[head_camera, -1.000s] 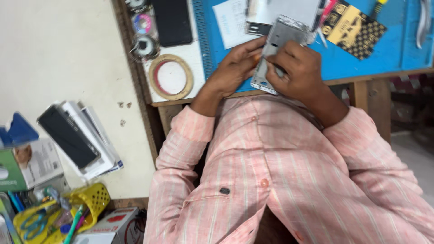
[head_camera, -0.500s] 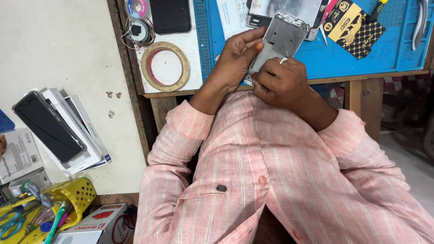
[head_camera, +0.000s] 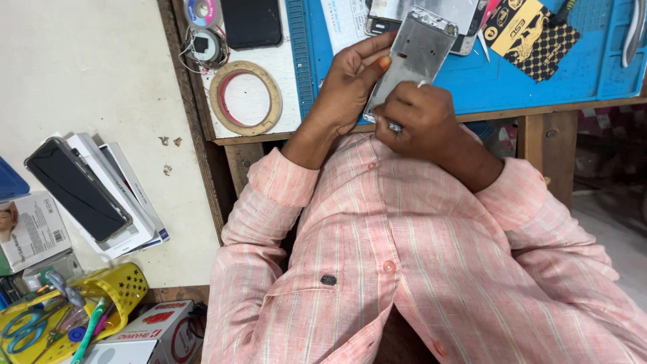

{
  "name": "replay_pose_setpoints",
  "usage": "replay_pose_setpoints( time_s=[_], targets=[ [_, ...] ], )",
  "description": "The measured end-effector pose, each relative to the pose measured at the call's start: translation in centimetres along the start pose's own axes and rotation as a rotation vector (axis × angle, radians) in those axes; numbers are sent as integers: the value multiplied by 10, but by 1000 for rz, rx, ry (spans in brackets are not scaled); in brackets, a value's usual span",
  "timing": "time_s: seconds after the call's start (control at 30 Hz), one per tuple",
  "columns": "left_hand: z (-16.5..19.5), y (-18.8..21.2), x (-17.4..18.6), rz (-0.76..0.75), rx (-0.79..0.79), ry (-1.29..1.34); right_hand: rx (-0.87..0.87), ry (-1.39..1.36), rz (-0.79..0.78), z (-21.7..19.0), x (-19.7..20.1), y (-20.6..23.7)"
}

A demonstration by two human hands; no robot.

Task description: The person tears off a strip of tape and applies it to a disassembled smartphone on a repair mat, then pries at the phone's frame and screen assembly with a small tool. They lift the screen away, work on the phone body, and briefly operate another smartphone on the desk before returning to the phone frame.

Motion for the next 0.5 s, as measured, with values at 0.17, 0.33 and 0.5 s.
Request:
replay_pose_setpoints(
  time_s=[0.17,0.33,0.5],
  targets=[
    [3,1,0,-7,3,2,-50,-71,38,8,-1,1],
    [6,1,-2,-12,8,18,-78,-76,63,10,-3,2],
    [4,0,-1,-10,1,24,-72,-92,78,11,-3,4]
  ],
)
Point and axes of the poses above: each hand's wrist, its own y-axis away from the middle knuckle, its own x-axis out of the back of the hand, z = x × y, the point moved 3 cm from there along -y, towards the middle knuckle, and after that the axes turned 9 degrees about -x, right-handed, at the moved point
